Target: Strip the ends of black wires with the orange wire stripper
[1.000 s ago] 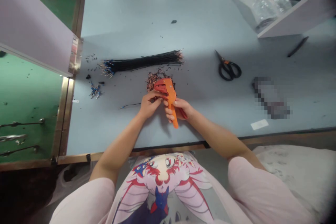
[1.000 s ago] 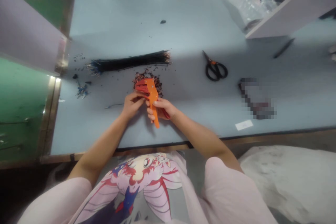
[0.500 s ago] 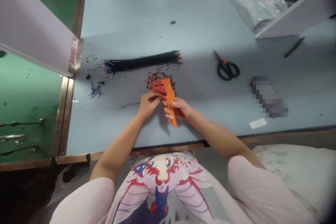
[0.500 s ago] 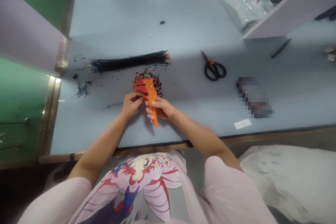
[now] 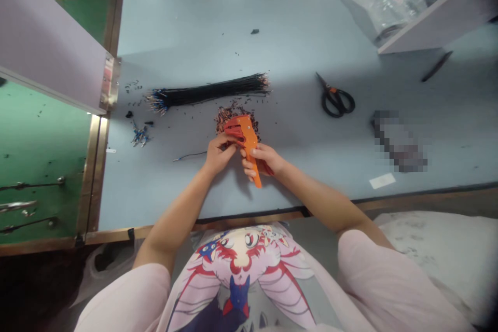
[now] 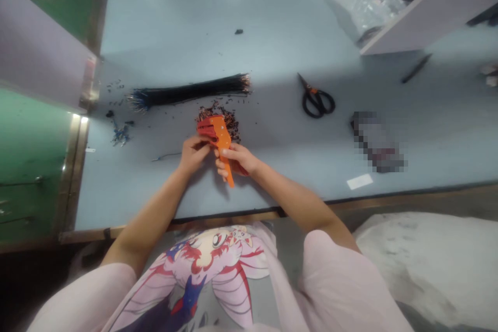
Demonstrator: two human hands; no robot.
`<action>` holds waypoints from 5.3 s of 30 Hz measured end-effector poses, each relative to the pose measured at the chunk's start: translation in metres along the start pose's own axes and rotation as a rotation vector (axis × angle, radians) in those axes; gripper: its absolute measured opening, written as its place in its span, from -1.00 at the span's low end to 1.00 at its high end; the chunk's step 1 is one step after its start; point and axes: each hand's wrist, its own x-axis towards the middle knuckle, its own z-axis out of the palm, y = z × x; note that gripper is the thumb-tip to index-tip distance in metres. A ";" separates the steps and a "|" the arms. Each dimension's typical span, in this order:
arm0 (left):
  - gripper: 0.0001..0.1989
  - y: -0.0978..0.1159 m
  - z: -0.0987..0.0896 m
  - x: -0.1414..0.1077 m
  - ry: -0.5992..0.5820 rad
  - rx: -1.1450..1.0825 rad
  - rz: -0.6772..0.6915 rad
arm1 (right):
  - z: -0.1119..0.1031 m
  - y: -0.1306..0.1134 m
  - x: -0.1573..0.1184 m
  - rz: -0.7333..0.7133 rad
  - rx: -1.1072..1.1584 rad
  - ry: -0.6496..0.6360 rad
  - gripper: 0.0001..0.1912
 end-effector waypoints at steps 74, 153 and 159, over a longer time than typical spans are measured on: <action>-0.79 -0.019 -0.026 0.010 0.170 0.532 0.139 | -0.017 -0.014 -0.008 -0.018 -0.246 0.136 -0.57; -0.66 0.033 -0.088 -0.058 -0.120 1.038 0.239 | 0.017 0.012 0.010 -0.228 -0.319 0.499 -0.70; -0.83 0.036 -0.012 -0.036 -0.154 0.784 0.010 | 0.015 0.013 0.009 -0.287 -0.394 0.529 -0.70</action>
